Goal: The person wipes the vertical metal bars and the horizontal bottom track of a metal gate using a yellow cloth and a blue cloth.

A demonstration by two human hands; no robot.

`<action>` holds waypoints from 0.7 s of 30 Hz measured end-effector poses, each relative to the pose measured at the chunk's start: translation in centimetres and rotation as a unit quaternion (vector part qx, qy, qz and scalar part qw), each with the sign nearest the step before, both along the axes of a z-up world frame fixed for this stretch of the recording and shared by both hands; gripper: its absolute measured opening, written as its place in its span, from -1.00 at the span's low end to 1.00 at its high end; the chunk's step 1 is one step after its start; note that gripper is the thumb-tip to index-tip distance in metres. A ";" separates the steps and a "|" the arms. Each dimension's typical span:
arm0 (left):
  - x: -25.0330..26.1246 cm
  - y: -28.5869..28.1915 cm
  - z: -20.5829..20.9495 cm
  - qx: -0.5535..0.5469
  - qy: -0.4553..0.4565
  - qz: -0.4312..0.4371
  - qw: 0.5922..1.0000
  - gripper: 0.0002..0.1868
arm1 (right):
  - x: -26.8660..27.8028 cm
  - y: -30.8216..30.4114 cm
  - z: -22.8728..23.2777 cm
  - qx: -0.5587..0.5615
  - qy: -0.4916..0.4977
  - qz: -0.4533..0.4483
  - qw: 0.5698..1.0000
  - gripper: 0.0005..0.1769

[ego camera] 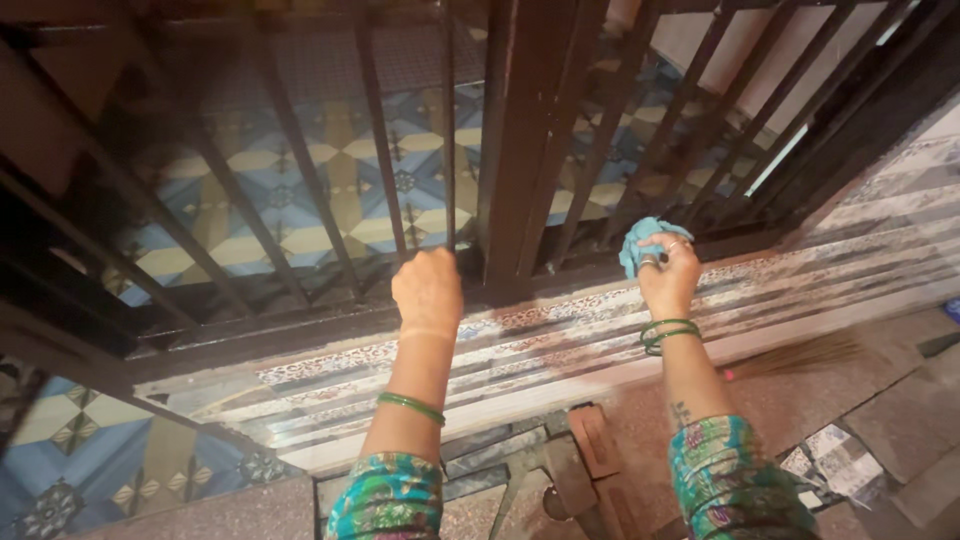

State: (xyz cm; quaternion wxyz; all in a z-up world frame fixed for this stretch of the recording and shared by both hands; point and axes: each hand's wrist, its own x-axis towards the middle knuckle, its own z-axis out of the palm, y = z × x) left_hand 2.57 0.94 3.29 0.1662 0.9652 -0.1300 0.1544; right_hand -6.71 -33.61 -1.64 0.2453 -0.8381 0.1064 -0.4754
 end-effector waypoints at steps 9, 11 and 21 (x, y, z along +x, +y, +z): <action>-0.3 0.1 0.1 -0.020 0.016 0.019 1.000 -0.89 | -0.9 -2.9 1.9 -0.050 0.010 -0.068 0.996 -0.71; -0.2 0.1 0.1 -0.023 0.015 0.042 0.999 -0.84 | -0.7 -3.6 2.7 -0.032 0.026 -0.053 0.998 -0.67; -0.9 -0.4 -0.5 -0.025 -0.013 0.100 0.995 -0.75 | -2.6 -2.9 1.1 -0.106 0.088 0.023 0.990 -0.62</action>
